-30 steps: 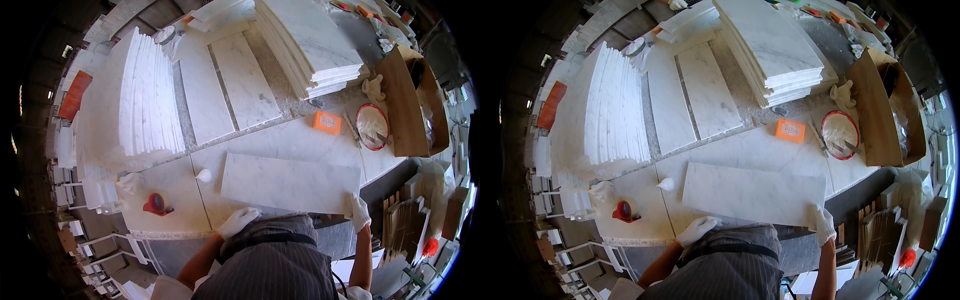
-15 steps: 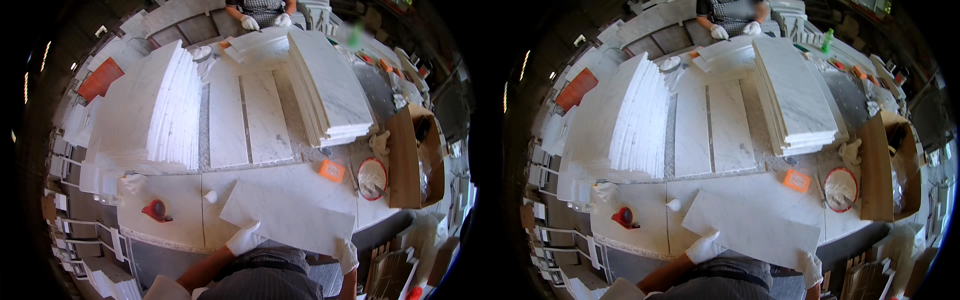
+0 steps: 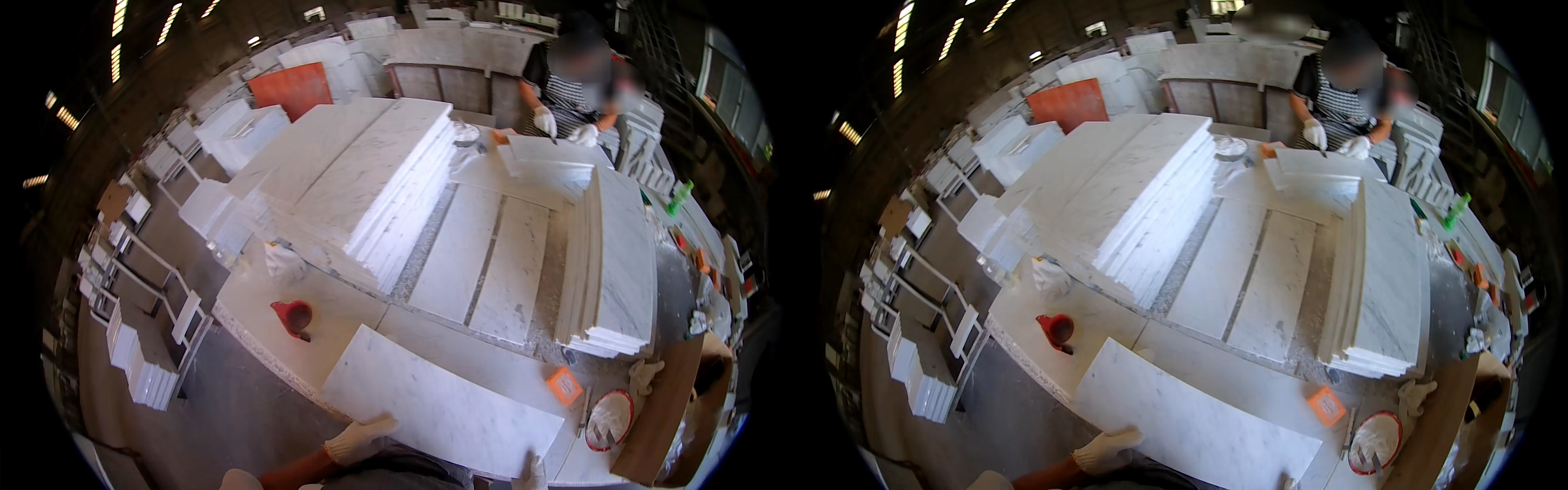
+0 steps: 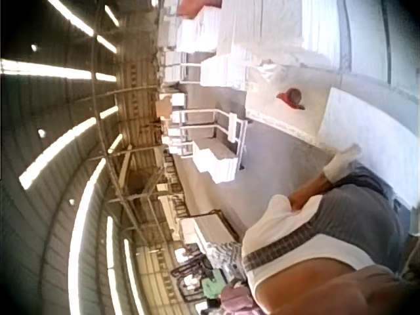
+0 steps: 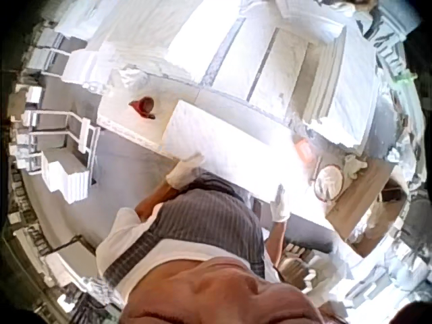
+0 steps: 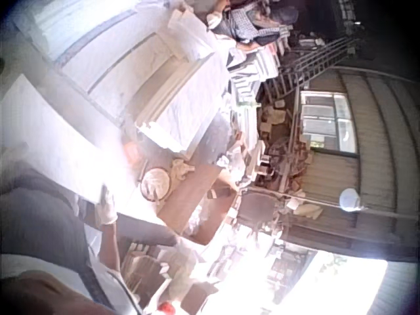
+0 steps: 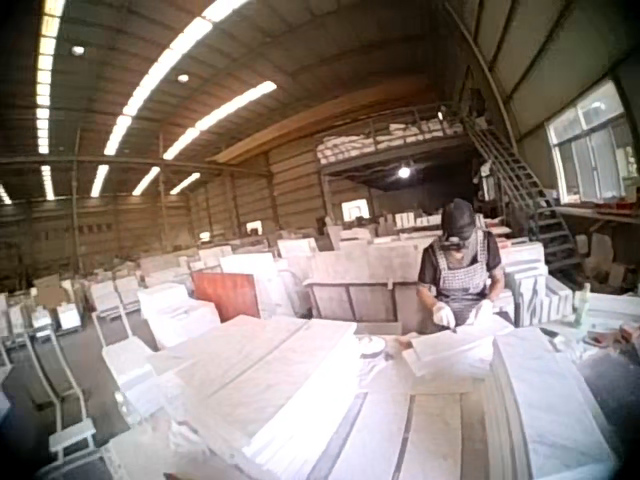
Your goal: The person picks up white rectangular tiles from a table, wipes them with a cloth, and stacks them. The person also uses a marker to write on a tile before stacking it. The person moves between stacks and tables to continue the process.
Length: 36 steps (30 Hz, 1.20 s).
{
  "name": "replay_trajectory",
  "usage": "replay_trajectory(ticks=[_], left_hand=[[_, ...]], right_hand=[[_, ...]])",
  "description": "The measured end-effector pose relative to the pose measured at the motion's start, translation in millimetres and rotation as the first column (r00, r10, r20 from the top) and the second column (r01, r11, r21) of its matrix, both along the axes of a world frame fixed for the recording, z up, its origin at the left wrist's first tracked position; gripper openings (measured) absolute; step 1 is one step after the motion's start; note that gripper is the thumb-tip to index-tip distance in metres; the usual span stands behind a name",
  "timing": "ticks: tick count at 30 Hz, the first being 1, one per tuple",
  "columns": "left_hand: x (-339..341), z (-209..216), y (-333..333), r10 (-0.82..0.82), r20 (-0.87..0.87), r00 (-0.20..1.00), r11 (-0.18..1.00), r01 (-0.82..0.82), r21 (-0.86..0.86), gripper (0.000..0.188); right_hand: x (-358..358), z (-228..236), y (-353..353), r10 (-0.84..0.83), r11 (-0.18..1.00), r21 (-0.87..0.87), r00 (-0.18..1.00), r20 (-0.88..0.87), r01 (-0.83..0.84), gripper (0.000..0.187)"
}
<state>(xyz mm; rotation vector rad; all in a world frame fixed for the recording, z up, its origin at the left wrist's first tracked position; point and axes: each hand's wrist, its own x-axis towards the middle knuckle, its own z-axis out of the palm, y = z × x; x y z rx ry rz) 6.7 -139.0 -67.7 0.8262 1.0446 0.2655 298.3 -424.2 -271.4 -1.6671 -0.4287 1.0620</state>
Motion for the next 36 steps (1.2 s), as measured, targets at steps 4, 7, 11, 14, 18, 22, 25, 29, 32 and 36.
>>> replay_trajectory(ticks=[4,7,11,14,18,22,25,29,32,36], left_hand=[[-40.1,3.0,-6.9,0.257,0.105,0.961,0.966,-0.258,-0.011,0.019],[-84.1,-8.7,6.9,0.064,-0.070,0.996,0.928,-0.033,0.372,0.019],[-146.1,-47.3,28.2,0.201,0.275,0.940,0.850,-0.306,0.429,0.029],[-184.5,-52.0,35.9,0.420,0.359,0.833,0.812,-0.522,0.263,0.012],[-238.0,-11.9,34.7,0.627,0.489,0.606,0.703,-0.711,-0.020,0.027],[-335.4,-51.8,20.8,0.556,0.538,0.633,0.625,-0.745,0.231,0.039],[-387.0,-31.6,21.8,0.628,0.594,0.503,0.558,-0.823,0.107,0.044],[-428.9,22.1,23.5,0.686,0.603,0.407,0.538,-0.842,-0.043,0.057],[-449.3,44.1,19.1,0.725,0.589,0.358,0.397,-0.915,0.067,0.067],[-453.7,68.8,52.4,0.629,0.644,0.436,0.410,-0.890,0.201,0.068]], right_hand=[[4.4,57.9,81.6,-0.015,0.998,0.057,0.996,-0.089,0.020,0.056],[-6.8,88.7,121.9,0.001,0.996,0.086,0.996,-0.090,0.007,0.055],[-40.9,115.1,161.8,0.018,0.989,0.147,0.996,-0.092,-0.004,0.053],[-81.6,128.2,186.2,0.040,0.983,0.185,0.994,-0.103,-0.020,0.052],[-142.2,135.5,216.1,0.090,0.969,0.238,0.991,-0.101,-0.064,0.051],[-202.1,140.1,255.6,0.188,0.947,0.287,0.972,-0.139,-0.142,0.049],[-235.0,145.1,283.6,0.268,0.929,0.306,0.950,-0.163,-0.209,0.048],[-280.6,158.2,323.0,0.412,0.891,0.292,0.887,-0.206,-0.346,0.047],[-322.3,157.1,352.3,0.556,0.828,0.267,0.786,-0.271,-0.493,0.045],[-348.9,156.8,378.0,0.633,0.774,0.214,0.715,-0.297,-0.597,0.044]])
